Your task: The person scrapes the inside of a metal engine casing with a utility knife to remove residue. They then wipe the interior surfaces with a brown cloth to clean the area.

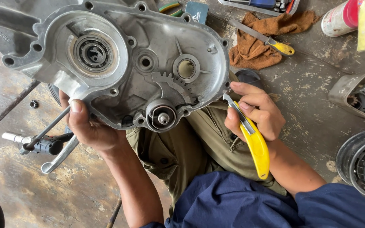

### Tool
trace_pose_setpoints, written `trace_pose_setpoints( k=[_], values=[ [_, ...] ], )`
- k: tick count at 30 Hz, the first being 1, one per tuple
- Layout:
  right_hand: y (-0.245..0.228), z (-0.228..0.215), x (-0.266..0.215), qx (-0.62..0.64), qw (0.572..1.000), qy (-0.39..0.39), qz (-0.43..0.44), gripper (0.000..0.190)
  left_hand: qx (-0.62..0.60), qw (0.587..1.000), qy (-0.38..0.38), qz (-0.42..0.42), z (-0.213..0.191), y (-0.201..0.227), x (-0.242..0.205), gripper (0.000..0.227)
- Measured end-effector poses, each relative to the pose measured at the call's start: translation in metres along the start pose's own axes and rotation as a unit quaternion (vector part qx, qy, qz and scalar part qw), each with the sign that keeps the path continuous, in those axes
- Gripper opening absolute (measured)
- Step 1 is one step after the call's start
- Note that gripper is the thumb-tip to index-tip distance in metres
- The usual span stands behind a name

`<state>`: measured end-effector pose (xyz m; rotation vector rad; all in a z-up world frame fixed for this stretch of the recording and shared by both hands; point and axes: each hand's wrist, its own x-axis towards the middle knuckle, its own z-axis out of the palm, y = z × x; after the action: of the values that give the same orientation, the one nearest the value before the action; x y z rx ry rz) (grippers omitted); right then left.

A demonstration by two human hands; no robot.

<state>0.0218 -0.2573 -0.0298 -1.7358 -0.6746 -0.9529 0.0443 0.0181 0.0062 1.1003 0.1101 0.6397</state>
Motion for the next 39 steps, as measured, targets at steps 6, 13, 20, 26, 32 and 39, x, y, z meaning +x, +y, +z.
trace_pose_setpoints(
  k=[6, 13, 20, 26, 32, 39],
  values=[
    [0.0, 0.003, 0.002, -0.013, 1.0, -0.001, -0.006, 0.025, 0.036, 0.999, -0.021, 0.015, -0.001, -0.001, 0.0, 0.044],
    [-0.001, 0.003, 0.0, -0.022, 1.0, -0.004, -0.021, 0.023, 0.003, 1.0, -0.017, 0.007, 0.003, 0.001, -0.005, 0.046],
    [0.0, 0.005, -0.001, -0.038, 0.999, -0.002, -0.026, 0.023, 0.027, 0.999, -0.031, 0.01, -0.004, -0.002, -0.004, 0.049],
    [-0.003, 0.009, 0.002, -0.052, 0.998, 0.007, -0.03, 0.021, 0.022, 1.0, -0.02, 0.01, -0.005, -0.001, -0.005, 0.051],
    [0.002, 0.012, -0.002, -0.057, 0.997, 0.013, -0.047, 0.022, 0.028, 0.999, -0.021, 0.017, -0.008, -0.002, -0.004, 0.053],
    [0.003, 0.011, -0.002, -0.065, 0.997, 0.014, -0.047, 0.024, 0.05, 0.997, -0.05, 0.025, 0.0, 0.002, -0.006, 0.049]
  ],
)
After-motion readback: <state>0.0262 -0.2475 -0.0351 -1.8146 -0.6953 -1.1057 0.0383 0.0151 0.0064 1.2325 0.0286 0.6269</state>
